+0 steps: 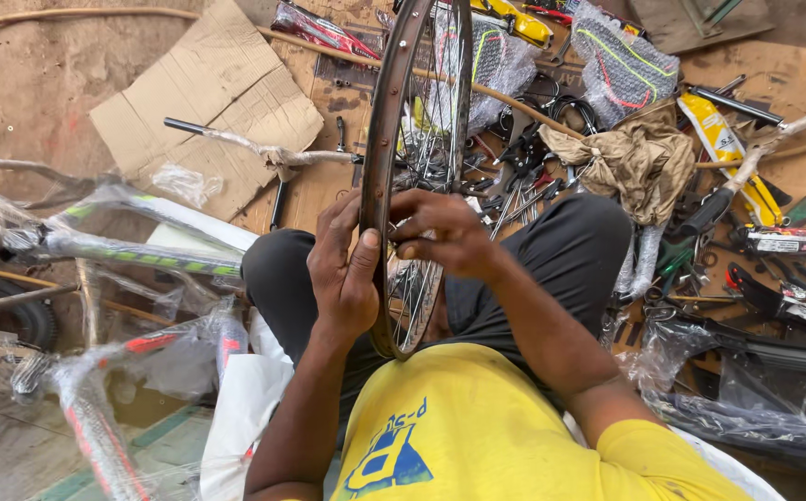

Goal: The person is sitting on the floor in a workshop, working on a bicycle wheel. They are manually adjusting the spokes and tightening the nipples to true the wheel. The person rotates the wheel frequently to check alignment and continues the adjustment process.

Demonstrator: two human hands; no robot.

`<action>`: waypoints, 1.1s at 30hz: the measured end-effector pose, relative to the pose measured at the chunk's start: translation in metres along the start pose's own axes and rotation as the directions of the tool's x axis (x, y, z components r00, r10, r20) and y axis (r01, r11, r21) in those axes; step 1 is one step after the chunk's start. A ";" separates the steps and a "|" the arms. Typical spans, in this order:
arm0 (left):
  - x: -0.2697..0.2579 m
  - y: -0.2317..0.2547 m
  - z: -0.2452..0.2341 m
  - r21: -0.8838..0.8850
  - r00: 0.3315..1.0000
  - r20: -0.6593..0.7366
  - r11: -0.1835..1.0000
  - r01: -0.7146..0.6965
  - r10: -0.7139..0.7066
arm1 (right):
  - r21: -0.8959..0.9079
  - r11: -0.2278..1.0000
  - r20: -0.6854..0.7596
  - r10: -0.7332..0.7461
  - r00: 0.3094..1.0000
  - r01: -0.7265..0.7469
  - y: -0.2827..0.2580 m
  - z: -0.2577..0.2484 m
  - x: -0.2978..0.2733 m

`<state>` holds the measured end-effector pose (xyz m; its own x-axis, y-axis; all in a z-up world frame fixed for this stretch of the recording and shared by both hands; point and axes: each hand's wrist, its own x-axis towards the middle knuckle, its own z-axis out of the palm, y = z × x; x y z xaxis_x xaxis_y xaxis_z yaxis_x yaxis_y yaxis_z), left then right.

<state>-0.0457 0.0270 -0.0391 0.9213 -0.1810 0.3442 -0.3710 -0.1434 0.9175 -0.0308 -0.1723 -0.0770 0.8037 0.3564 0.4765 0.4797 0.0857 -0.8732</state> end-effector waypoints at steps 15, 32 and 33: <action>0.000 0.002 0.003 0.001 1.000 0.008 1.000 0.022 -0.022 | -0.215 0.947 0.085 0.259 0.962 -0.237 0.019 0.010 0.009; 0.005 0.007 0.006 0.230 0.980 -0.124 0.966 -0.123 0.154 | -0.511 0.859 -0.210 -0.096 0.973 -0.026 0.016 0.046 0.001; 0.005 0.010 0.008 0.334 0.962 -0.162 0.930 -0.155 0.219 | -0.537 0.843 -0.181 -0.094 0.979 -0.018 0.021 0.048 0.004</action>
<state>-0.0452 0.0170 -0.0298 0.8240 -0.0475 0.5647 -0.5271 -0.4301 0.7329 -0.0347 -0.1247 -0.0982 0.8056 0.1730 0.5667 0.5788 -0.4340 -0.6904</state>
